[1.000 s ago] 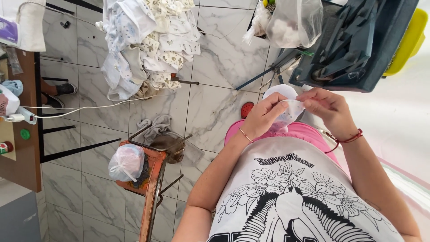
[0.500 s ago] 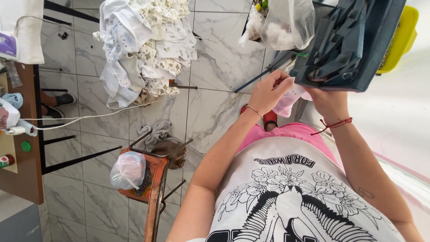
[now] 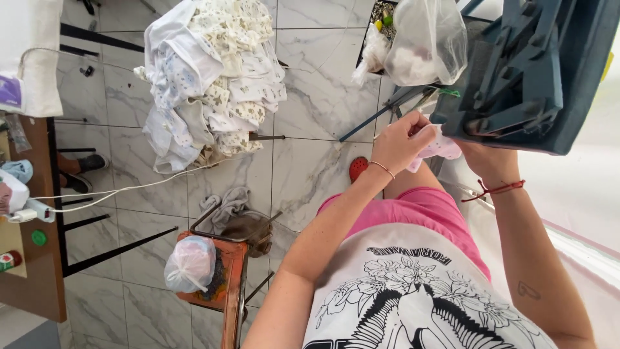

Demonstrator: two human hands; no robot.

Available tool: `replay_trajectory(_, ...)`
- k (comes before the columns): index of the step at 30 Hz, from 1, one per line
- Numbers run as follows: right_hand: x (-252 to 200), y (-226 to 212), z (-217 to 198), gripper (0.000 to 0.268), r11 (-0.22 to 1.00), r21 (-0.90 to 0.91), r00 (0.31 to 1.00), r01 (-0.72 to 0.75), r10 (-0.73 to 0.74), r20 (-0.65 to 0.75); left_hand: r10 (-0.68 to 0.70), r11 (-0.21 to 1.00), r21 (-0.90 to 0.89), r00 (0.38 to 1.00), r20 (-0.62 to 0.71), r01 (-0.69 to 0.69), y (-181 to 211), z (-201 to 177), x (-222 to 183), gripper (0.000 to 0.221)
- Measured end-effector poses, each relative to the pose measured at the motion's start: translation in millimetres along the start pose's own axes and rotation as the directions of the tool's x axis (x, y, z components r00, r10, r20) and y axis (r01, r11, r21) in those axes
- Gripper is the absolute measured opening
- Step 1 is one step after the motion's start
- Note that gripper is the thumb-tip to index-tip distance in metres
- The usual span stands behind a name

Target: Sorting and inspecting baby garments and using a snap button machine in a factory setting.

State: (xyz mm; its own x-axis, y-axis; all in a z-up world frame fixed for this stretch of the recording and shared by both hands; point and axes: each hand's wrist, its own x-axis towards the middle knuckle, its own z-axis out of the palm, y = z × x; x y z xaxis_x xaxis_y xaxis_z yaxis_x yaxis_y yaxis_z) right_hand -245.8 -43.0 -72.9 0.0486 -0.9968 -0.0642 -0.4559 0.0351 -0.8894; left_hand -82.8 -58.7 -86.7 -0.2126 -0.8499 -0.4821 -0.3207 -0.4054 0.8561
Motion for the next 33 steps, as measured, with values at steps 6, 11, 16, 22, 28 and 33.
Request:
replay_trajectory(6,-2.2,-9.4,-2.7,0.013,0.999,-0.033,1.0,0.025,-0.025,-0.007,-0.002,1.0,0.017,1.0,0.005,0.002,5.3,0.8,-0.7,0.029)
replay_trajectory(11,-9.6,-6.7,-3.6,0.012,0.999,-0.054,1.0,0.009,-0.009,0.002,-0.067,0.996,0.062,0.997,0.046,0.064,5.8,-1.6,-7.1,0.027)
replay_trajectory(16,-5.5,-17.9,-3.5,0.011,0.992,-0.077,0.995,0.095,-0.095,0.002,-0.04,0.999,0.017,0.998,0.057,0.039,13.4,-8.9,-8.3,0.029)
replay_trajectory(22,-6.2,-25.0,-4.9,0.01,0.987,-0.094,0.991,0.132,-0.131,0.016,0.051,0.997,0.05,0.996,0.072,-0.055,0.0,-4.5,-0.9,0.032)
replay_trajectory(28,-6.5,-30.5,-3.9,0.009,0.982,-0.116,0.988,0.151,-0.148,0.033,0.024,0.992,0.121,0.997,0.066,-0.032,-2.5,-2.1,2.1,0.028)
replay_trajectory(33,-18.2,-15.4,-13.8,0.012,0.996,-0.038,0.994,0.085,-0.082,0.077,0.15,0.988,-0.039,0.987,0.066,-0.147,15.1,-15.5,-22.0,0.021)
